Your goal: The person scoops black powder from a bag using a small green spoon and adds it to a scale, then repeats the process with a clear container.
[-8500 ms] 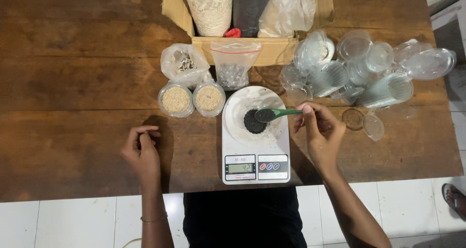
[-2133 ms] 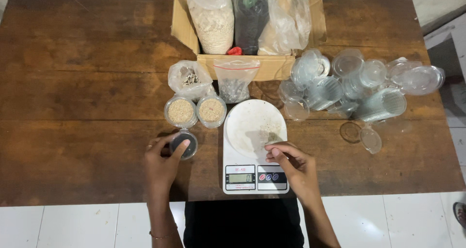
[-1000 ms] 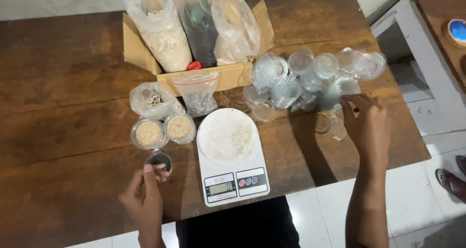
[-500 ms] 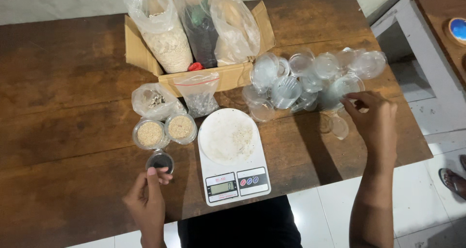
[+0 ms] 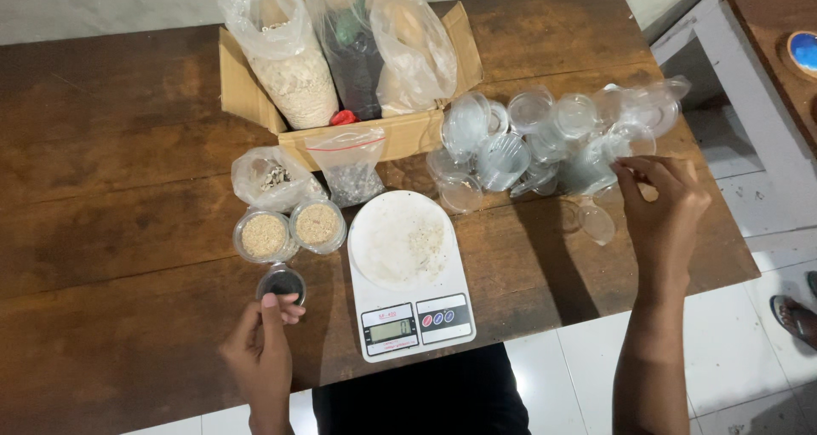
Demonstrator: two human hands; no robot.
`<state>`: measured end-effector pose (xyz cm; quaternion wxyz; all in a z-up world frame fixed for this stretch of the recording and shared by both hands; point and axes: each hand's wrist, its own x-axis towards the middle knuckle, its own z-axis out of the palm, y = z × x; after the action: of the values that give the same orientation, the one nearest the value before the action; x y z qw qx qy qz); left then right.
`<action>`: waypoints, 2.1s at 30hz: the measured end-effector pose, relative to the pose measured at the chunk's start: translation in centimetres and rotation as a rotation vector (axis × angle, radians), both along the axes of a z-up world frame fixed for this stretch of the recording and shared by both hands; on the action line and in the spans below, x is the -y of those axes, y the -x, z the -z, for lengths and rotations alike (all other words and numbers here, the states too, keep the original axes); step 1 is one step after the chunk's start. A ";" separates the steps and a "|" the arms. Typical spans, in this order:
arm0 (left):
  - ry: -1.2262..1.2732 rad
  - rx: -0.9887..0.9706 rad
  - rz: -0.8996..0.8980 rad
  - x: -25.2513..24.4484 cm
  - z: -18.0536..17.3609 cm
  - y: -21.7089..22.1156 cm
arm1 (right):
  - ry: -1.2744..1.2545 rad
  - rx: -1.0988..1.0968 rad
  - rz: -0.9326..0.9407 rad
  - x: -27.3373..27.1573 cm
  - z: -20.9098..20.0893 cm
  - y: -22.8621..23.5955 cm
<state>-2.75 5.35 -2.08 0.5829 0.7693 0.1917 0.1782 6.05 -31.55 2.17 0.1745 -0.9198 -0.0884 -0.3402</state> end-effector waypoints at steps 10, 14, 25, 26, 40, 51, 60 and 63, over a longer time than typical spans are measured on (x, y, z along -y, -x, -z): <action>0.009 0.039 0.124 1.6 -0.7 0.1 | 0.150 0.105 -0.139 -4.2 -0.4 3.0; 0.152 0.214 0.616 4.5 -2.8 -0.9 | -0.113 -0.142 -0.460 -10.1 -1.1 4.6; 0.163 0.117 0.708 4.8 -0.2 -2.0 | -0.377 -0.326 -0.820 -15.4 -0.3 6.8; 0.177 0.093 0.661 4.8 0.1 -1.9 | -0.434 -0.291 -0.717 -15.2 0.0 6.9; -0.012 0.192 0.723 4.7 -0.6 -2.8 | -0.824 -0.698 -0.622 -15.0 4.1 5.9; -0.123 0.087 0.691 4.3 -0.5 -3.9 | -0.582 -0.449 -0.419 -17.0 4.5 3.6; -0.135 0.172 0.619 3.8 -1.3 -3.6 | -0.481 -0.483 -0.283 -16.8 5.3 3.4; -0.307 0.188 0.562 3.5 -1.9 -3.5 | -0.457 -0.511 -0.258 -16.5 5.7 3.4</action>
<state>0.70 1.84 -0.20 0.5018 0.8509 -0.1118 0.1077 2.60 -15.03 -3.49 0.4336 -0.8935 -0.0789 -0.0858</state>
